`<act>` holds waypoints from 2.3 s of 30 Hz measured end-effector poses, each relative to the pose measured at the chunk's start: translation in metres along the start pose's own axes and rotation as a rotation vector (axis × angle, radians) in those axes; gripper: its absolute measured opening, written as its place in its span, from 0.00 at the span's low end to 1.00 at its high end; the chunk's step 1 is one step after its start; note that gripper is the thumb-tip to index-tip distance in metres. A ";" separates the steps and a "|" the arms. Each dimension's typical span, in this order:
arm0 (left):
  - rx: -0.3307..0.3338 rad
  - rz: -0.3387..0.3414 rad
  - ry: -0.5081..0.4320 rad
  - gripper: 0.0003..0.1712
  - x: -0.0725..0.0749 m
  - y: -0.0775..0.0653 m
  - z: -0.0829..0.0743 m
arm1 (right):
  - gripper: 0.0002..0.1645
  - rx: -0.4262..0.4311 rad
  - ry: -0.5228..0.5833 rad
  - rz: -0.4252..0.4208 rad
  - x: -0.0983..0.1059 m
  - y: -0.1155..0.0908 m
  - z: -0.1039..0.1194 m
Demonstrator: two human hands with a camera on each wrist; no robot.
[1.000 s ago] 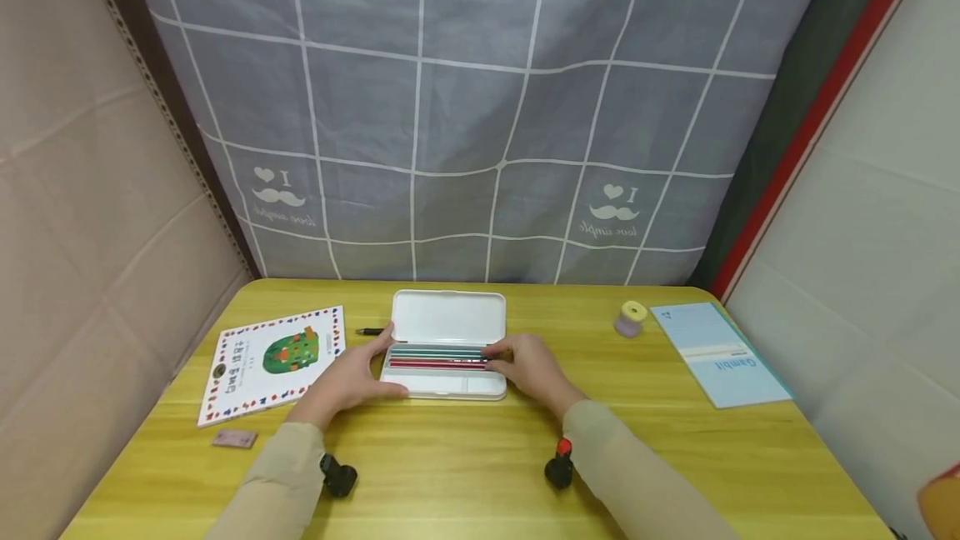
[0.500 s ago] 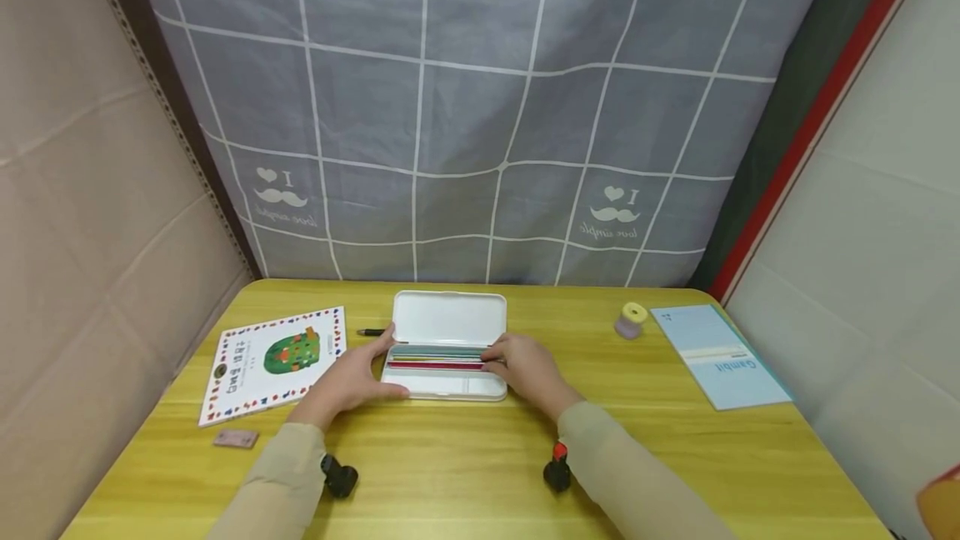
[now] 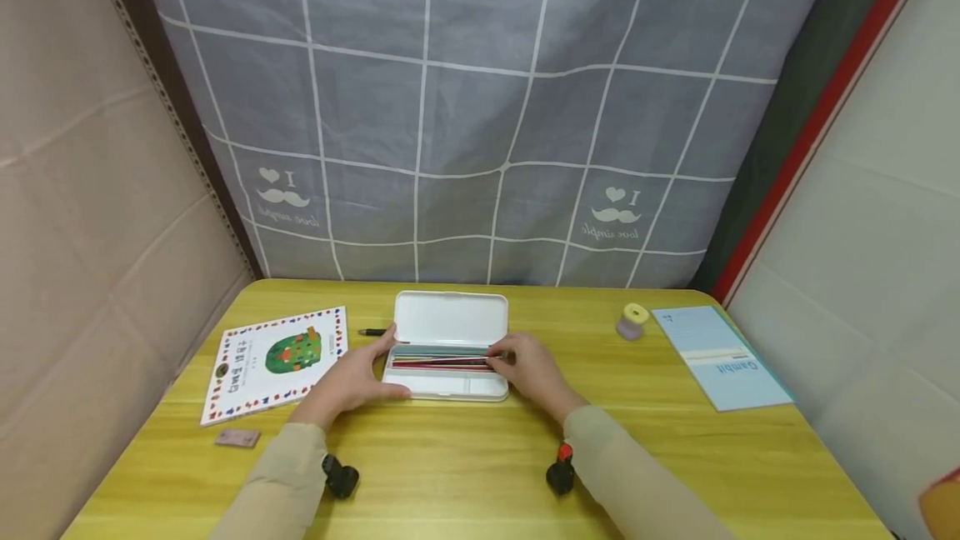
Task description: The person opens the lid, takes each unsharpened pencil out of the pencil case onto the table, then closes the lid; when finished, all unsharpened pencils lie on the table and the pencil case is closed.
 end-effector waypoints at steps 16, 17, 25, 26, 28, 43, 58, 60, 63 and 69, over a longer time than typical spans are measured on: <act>0.003 0.000 0.000 0.73 -0.001 -0.001 0.001 | 0.06 -0.248 0.446 -0.079 0.045 -0.013 -0.054; 0.004 0.000 0.000 0.73 -0.002 -0.002 0.001 | 0.07 -0.266 0.455 -0.081 0.049 -0.015 -0.059; -0.003 -0.003 0.001 0.74 -0.001 -0.001 0.001 | 0.16 -0.355 0.473 -0.129 0.085 -0.029 -0.101; 0.000 -0.003 0.003 0.74 -0.001 -0.001 0.002 | 0.16 -0.364 0.465 -0.141 0.088 -0.031 -0.106; 0.007 -0.005 0.004 0.73 -0.001 -0.001 0.002 | 0.16 -0.382 0.441 -0.167 0.095 -0.035 -0.117; 0.008 0.005 -0.002 0.72 -0.001 -0.003 0.001 | 0.13 -0.425 0.185 -0.223 0.117 -0.055 -0.158; -0.006 -0.006 -0.012 0.73 0.001 -0.001 -0.001 | 0.06 -0.317 -0.076 -0.190 0.105 -0.048 -0.153; -0.004 -0.004 -0.007 0.73 0.000 -0.001 -0.002 | 0.06 -0.316 -0.093 -0.194 0.104 -0.049 -0.152; -0.010 -0.001 0.000 0.73 0.000 -0.001 -0.001 | 0.06 -0.308 -0.107 -0.196 0.104 -0.049 -0.150; -0.009 -0.009 -0.011 0.73 0.001 0.000 0.000 | 0.08 -0.303 -0.104 -0.183 0.103 -0.048 -0.148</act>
Point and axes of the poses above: each hand's wrist, its own y-axis towards the middle knuckle, its own x-axis out of the back of the hand, z = x × y, the point moved 5 cm from there along y, towards the middle knuckle, and after that the axes turned 5 degrees about -x, right-handed, at the moved point
